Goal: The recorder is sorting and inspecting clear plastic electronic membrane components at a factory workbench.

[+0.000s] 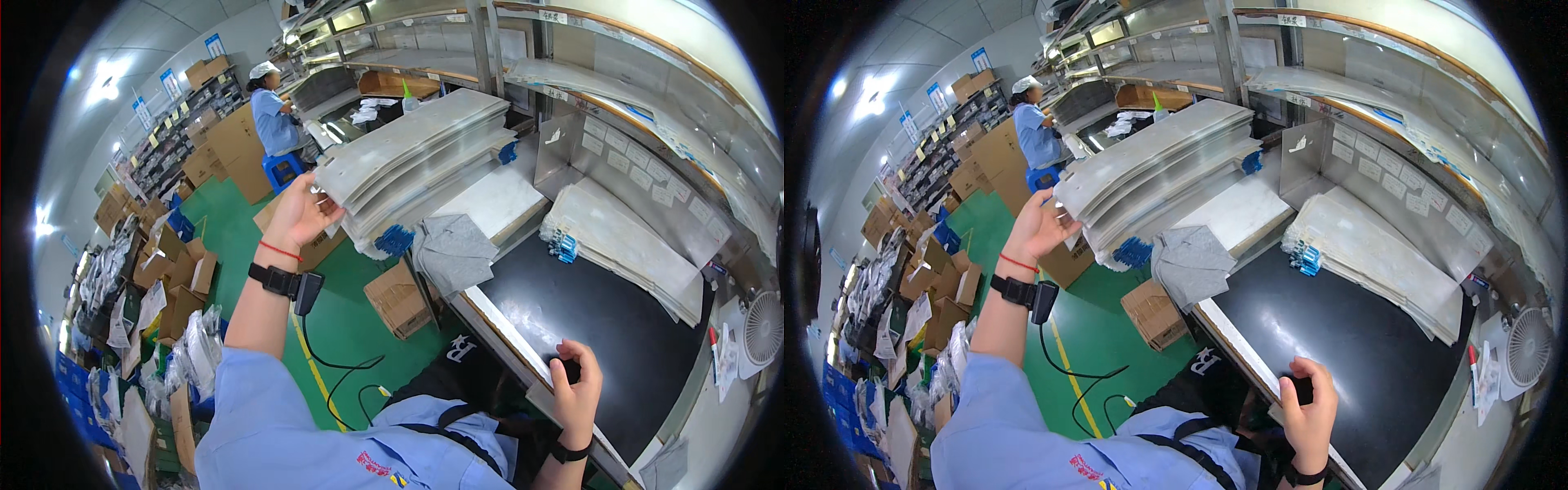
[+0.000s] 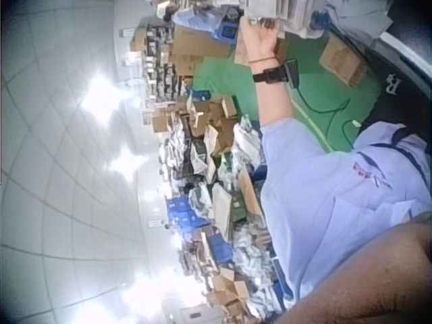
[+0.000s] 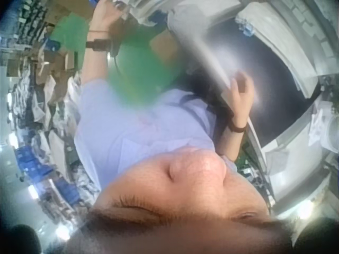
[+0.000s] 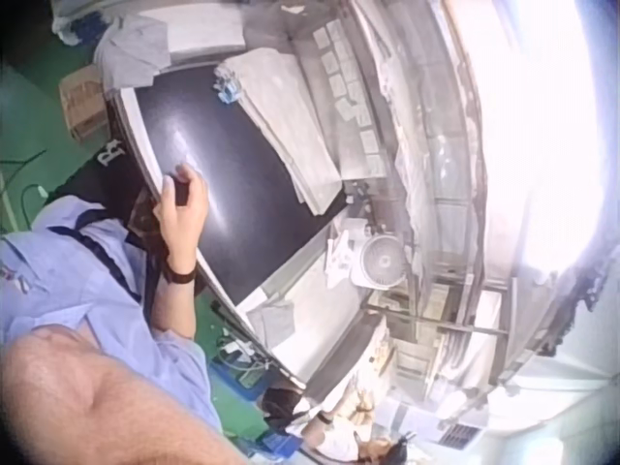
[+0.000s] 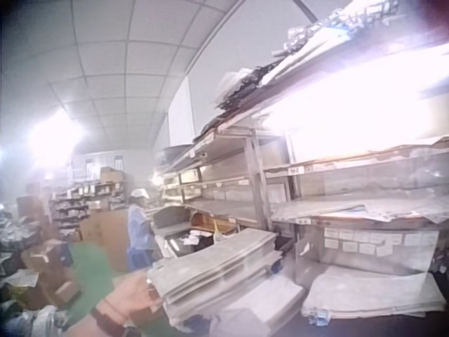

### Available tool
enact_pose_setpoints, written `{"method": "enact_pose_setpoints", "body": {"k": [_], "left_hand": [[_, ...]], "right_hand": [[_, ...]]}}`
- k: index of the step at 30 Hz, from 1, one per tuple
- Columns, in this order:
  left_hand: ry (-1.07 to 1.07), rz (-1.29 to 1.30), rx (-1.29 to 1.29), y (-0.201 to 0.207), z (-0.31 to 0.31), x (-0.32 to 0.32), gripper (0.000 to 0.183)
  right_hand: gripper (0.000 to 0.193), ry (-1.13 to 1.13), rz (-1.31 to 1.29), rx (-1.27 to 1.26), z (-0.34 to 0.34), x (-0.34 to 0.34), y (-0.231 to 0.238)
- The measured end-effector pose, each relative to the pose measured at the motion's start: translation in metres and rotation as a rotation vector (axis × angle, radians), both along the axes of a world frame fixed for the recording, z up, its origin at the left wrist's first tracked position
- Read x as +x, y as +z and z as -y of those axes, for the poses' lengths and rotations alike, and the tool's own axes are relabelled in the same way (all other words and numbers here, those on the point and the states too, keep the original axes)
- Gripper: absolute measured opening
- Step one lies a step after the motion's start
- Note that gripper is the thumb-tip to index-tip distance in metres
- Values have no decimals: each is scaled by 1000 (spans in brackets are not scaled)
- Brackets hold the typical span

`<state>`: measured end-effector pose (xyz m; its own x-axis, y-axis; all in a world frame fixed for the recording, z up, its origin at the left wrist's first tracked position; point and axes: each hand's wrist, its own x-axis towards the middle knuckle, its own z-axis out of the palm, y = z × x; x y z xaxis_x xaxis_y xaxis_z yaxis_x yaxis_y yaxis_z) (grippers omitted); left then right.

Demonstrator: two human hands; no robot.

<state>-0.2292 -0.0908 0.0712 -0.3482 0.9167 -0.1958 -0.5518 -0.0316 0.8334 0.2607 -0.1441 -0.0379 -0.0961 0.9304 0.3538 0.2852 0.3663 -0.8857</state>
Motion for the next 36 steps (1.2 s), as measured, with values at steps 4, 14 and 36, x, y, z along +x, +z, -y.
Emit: {"method": "enact_pose_setpoints", "body": {"k": [4, 14, 36], "left_hand": [[5, 109, -127, 11, -10, -9, 51], [-139, 45, 83, 56, -17, -8, 45], [-212, -228, 269, 123, -62, -12, 25]], "right_hand": [[28, -14, -18, -18, 0, -2, 1], [25, 372, -21, 80, -3, -104, 42], [31, 740, -351, 110, -19, -348, 68]]}}
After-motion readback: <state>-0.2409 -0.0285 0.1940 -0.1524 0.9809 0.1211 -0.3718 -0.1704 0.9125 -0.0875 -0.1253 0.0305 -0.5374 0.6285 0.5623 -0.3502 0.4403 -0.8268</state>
